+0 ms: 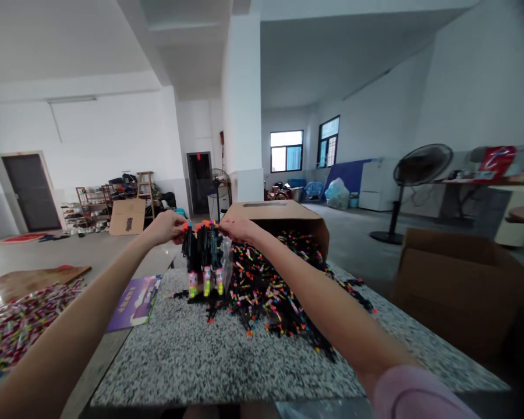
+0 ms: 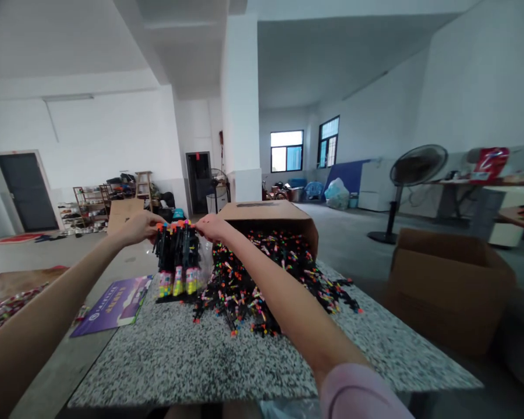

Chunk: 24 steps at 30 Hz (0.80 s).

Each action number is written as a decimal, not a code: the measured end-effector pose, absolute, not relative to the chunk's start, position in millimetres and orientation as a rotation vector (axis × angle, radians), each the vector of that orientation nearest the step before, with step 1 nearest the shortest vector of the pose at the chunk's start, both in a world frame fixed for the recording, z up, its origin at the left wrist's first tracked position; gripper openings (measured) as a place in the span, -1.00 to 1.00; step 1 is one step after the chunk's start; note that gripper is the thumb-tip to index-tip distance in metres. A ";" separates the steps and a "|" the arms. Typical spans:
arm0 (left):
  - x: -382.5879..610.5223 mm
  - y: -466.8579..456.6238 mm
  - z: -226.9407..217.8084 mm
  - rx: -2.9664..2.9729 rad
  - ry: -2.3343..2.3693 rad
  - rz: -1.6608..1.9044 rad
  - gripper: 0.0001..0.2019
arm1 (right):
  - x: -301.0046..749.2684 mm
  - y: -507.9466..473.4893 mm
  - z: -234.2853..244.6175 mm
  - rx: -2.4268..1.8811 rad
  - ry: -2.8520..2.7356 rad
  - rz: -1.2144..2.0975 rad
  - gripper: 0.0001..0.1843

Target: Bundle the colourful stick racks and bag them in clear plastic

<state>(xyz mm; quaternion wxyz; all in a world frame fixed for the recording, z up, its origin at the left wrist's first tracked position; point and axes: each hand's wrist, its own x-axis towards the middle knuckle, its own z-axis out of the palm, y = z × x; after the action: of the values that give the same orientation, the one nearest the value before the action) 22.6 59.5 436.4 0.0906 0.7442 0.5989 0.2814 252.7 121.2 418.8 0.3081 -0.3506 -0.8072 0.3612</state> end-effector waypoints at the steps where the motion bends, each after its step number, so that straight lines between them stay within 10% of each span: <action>1: 19.8 60.3 441.3 2.210 1.770 0.806 -0.82 | 250.3 121.4 421.7 -0.943 -2.128 0.950 -0.67; 24: 45.5 56.9 490.5 2.456 2.156 0.732 -0.75 | 246.7 106.1 440.4 -0.923 -2.115 0.253 -0.67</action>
<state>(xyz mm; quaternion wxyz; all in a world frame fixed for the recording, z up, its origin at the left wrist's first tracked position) 45.5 56.9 490.5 -0.1036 0.7294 0.6403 0.2173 246.7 106.1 440.4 0.3987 -0.3647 -0.8355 0.0998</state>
